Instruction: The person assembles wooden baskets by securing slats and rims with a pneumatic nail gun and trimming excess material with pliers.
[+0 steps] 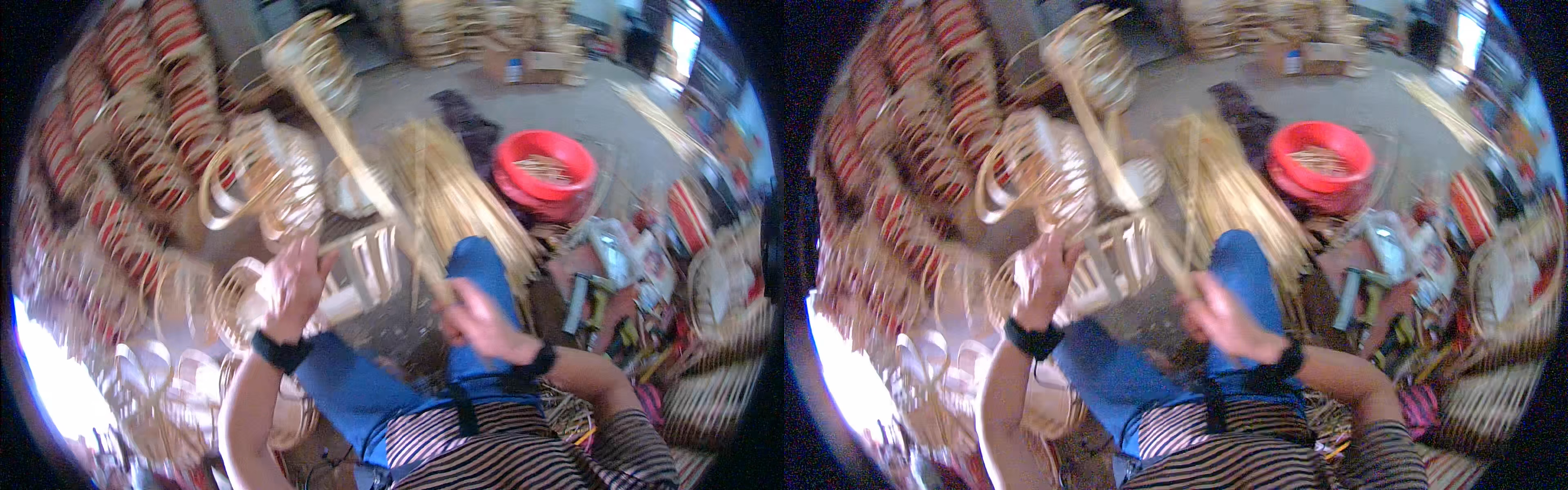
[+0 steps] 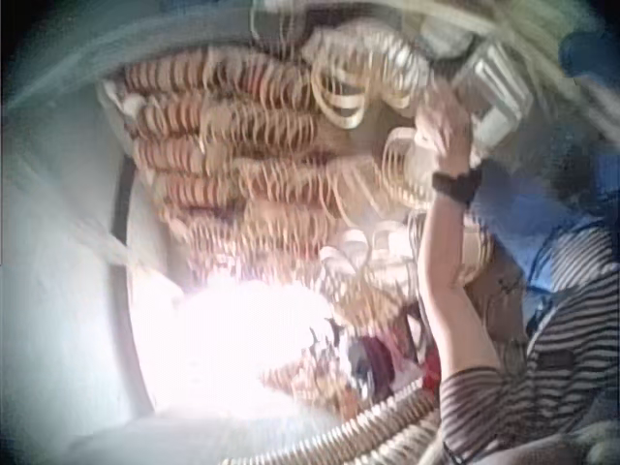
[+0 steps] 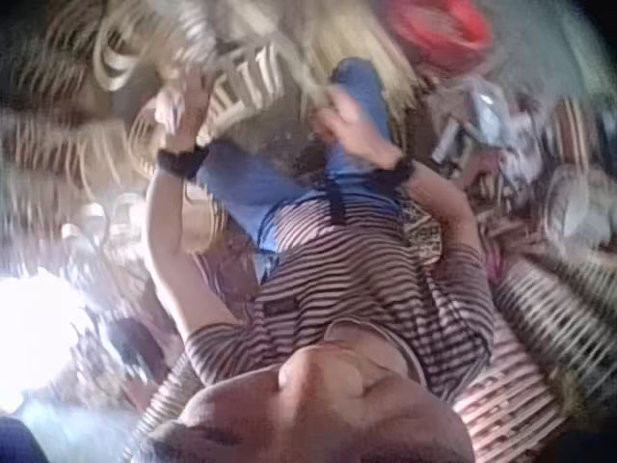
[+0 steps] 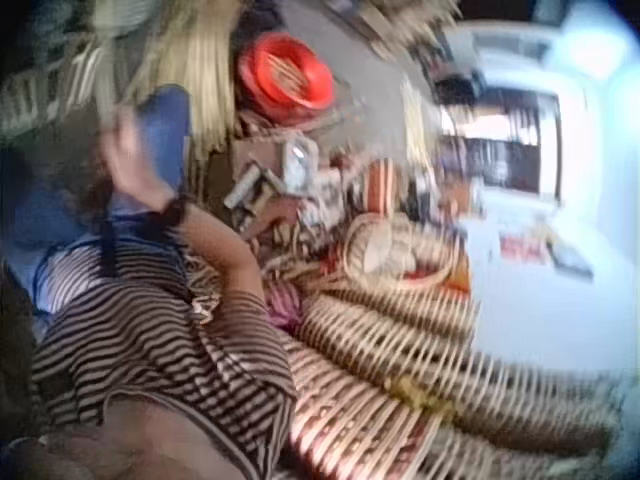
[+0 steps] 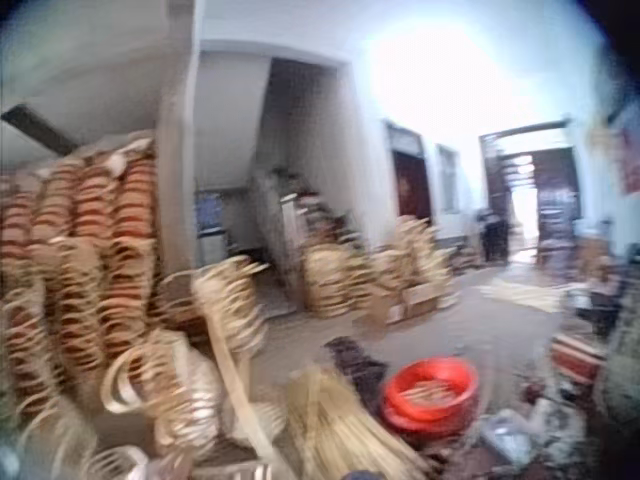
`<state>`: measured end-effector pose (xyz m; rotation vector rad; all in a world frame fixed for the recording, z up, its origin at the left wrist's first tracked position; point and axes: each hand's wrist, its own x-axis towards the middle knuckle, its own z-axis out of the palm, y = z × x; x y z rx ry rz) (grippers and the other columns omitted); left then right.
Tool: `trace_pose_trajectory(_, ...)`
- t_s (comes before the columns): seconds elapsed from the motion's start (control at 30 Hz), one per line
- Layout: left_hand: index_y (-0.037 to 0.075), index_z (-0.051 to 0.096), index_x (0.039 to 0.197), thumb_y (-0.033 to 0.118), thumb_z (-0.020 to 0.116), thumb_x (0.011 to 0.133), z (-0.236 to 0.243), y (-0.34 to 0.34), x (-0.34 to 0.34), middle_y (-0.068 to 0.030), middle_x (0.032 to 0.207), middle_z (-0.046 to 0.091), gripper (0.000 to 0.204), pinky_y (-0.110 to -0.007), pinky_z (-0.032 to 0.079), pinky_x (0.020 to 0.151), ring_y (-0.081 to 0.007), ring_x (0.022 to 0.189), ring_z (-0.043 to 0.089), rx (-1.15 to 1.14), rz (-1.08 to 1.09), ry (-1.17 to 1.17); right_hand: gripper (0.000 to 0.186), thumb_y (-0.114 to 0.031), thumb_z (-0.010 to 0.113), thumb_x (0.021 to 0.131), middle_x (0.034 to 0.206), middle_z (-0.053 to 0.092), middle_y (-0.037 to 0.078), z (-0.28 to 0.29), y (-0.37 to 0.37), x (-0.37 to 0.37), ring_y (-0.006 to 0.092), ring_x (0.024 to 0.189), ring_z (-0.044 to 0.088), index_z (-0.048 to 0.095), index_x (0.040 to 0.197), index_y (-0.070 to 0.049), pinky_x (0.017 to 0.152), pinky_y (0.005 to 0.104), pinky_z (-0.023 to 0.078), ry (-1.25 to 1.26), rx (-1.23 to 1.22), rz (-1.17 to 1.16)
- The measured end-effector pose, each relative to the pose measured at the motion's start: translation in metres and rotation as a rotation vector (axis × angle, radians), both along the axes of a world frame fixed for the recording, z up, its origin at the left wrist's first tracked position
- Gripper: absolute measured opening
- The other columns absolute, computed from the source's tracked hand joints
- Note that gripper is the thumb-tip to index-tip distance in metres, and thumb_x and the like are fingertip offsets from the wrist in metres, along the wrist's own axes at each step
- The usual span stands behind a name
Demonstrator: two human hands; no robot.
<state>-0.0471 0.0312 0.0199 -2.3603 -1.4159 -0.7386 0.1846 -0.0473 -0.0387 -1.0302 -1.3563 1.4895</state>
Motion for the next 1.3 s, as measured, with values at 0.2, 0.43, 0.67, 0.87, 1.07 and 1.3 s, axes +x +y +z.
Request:
trace_pose_trajectory(0.2, 0.004, 0.043, 0.067, 0.043, 0.035, 0.079, -0.028, -0.001, 0.032, -0.0167, 0.06, 0.048, 0.042, -0.041, 0.037, 0.049, -0.035, 0.057, 0.049, -0.217, -0.095, -0.023, 0.026, -0.011, 0.042, 0.083, 0.063, 0.049, 0.003, -0.026, 0.01, -0.054, 0.0075, 0.046, 0.043, 0.037, 0.108, -0.003, 0.039, 0.0217, 0.035, 0.071, 0.073, -0.139)
trace_pose_trajectory(0.43, 0.001, 0.048, 0.067, 0.037, 0.045, 0.075, -0.033, -0.008, 0.039, -0.0185, 0.057, 0.051, 0.037, -0.039, 0.039, 0.048, -0.0334, 0.052, 0.051, -0.384, -0.058, -0.153, 0.029, -0.009, 0.044, 0.082, 0.07, 0.052, 0.006, -0.03, 0.015, -0.086, 0.0076, 0.046, 0.043, 0.035, 0.107, 0.0, 0.039, 0.0204, 0.035, 0.155, 0.096, -0.176)
trace_pose_trajectory(0.67, -0.004, 0.047, 0.08, 0.021, 0.046, 0.077, -0.034, 0.002, 0.017, -0.022, 0.062, 0.05, 0.025, -0.038, 0.038, 0.052, -0.0347, 0.055, 0.05, -0.397, 0.034, -0.427, 0.02, -0.02, 0.044, 0.082, 0.058, 0.052, 0.005, -0.035, -0.031, -0.079, 0.0097, 0.045, 0.05, 0.044, 0.073, -0.002, 0.039, 0.0201, 0.041, 0.417, -0.402, 0.206)
trace_pose_trajectory(0.87, 0.004, 0.028, 0.119, 0.029, 0.058, 0.07, -0.025, -0.022, 0.019, -0.0237, 0.113, 0.035, 0.063, -0.039, 0.03, 0.084, -0.0381, 0.104, 0.035, -0.314, -0.087, -0.295, 0.024, -0.024, 0.048, 0.08, 0.059, 0.053, 0.006, -0.039, -0.009, -0.085, 0.011, 0.044, 0.051, 0.047, 0.076, 0.0, 0.037, 0.0217, 0.042, 0.444, -0.492, 0.096)
trace_pose_trajectory(1.07, 0.007, 0.028, 0.122, 0.037, 0.067, 0.056, -0.014, -0.033, 0.019, -0.0165, 0.1, 0.04, 0.082, -0.039, 0.035, 0.077, -0.0325, 0.091, 0.042, -0.527, -0.175, -0.129, 0.025, -0.026, 0.049, 0.079, 0.059, 0.052, 0.006, -0.037, -0.009, -0.059, 0.0114, 0.047, 0.051, 0.05, 0.08, -0.001, 0.039, 0.0221, 0.043, 0.349, -0.432, 0.209)
trace_pose_trajectory(1.3, 0.008, 0.029, 0.123, 0.036, 0.063, 0.06, -0.018, -0.04, 0.02, -0.0163, 0.095, 0.041, 0.078, -0.041, 0.033, 0.077, -0.0329, 0.086, 0.041, -0.497, -0.15, -0.14, 0.024, -0.022, 0.055, 0.068, 0.063, 0.053, 0.012, -0.095, -0.069, 0.16, 0.0197, 0.056, 0.052, 0.051, 0.069, 0.001, 0.049, 0.0306, 0.042, -0.883, -0.198, -0.698)
